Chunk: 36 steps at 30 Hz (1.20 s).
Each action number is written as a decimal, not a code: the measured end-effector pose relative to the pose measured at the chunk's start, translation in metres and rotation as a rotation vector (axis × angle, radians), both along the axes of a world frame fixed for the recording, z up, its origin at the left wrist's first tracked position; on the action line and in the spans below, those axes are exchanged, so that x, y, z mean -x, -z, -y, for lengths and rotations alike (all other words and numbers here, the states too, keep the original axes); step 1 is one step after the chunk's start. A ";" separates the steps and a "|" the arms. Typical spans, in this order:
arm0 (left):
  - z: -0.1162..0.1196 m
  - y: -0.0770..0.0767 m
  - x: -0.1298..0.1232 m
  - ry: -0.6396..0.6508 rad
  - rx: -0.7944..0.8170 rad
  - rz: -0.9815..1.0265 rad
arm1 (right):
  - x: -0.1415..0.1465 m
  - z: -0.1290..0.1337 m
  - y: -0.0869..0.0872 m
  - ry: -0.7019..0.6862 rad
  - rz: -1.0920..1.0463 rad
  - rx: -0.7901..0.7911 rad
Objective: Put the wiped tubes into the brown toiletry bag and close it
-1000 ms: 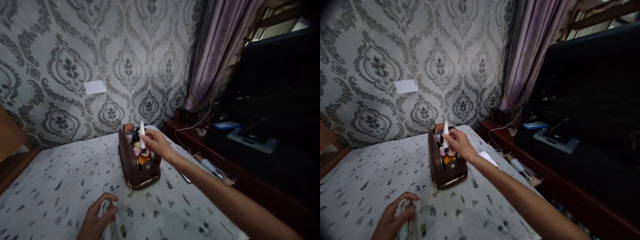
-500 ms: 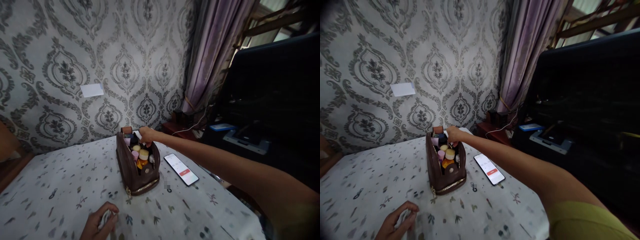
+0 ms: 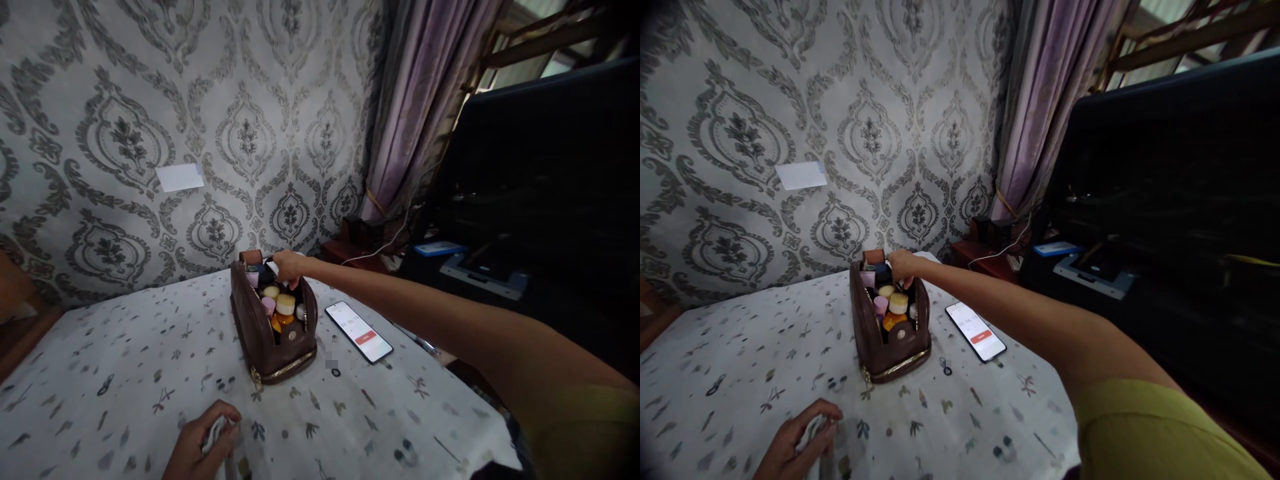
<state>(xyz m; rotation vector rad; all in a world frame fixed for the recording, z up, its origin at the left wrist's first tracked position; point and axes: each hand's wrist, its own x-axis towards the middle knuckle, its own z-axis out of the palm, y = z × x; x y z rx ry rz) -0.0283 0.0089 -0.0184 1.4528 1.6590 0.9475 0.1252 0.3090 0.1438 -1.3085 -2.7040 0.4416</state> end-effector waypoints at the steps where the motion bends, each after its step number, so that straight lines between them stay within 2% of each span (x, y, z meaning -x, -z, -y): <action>1: 0.000 0.001 0.000 0.004 0.005 -0.008 | 0.001 0.001 0.000 0.002 0.019 -0.007; 7: 0.001 0.000 0.000 0.015 -0.008 -0.010 | -0.004 0.007 -0.005 0.012 0.033 -0.066; 12: 0.004 -0.015 -0.011 -0.154 -0.030 0.035 | -0.025 0.005 -0.008 0.112 -0.120 -0.164; 16: 0.004 -0.028 -0.011 -0.277 -0.092 0.046 | -0.048 0.013 0.009 0.216 -0.260 -0.297; 19: 0.004 -0.035 -0.003 -0.382 -0.129 0.049 | -0.059 0.029 0.029 0.180 -0.298 -0.336; 21: 0.004 -0.038 0.003 -0.450 -0.124 0.052 | -0.061 0.038 0.036 0.110 -0.248 -0.372; 24: 0.002 -0.037 0.008 -0.504 -0.112 0.071 | -0.055 0.043 0.036 0.033 -0.014 -0.457; 28: -0.001 -0.028 0.007 -0.486 -0.095 0.122 | -0.035 0.035 0.026 0.017 0.159 -0.438; 32: -0.002 -0.021 0.004 -0.425 -0.088 0.113 | -0.019 0.027 0.020 0.028 0.205 -0.376; 36: -0.001 -0.020 0.003 -0.333 -0.108 0.065 | -0.022 0.029 0.010 0.063 0.162 -0.364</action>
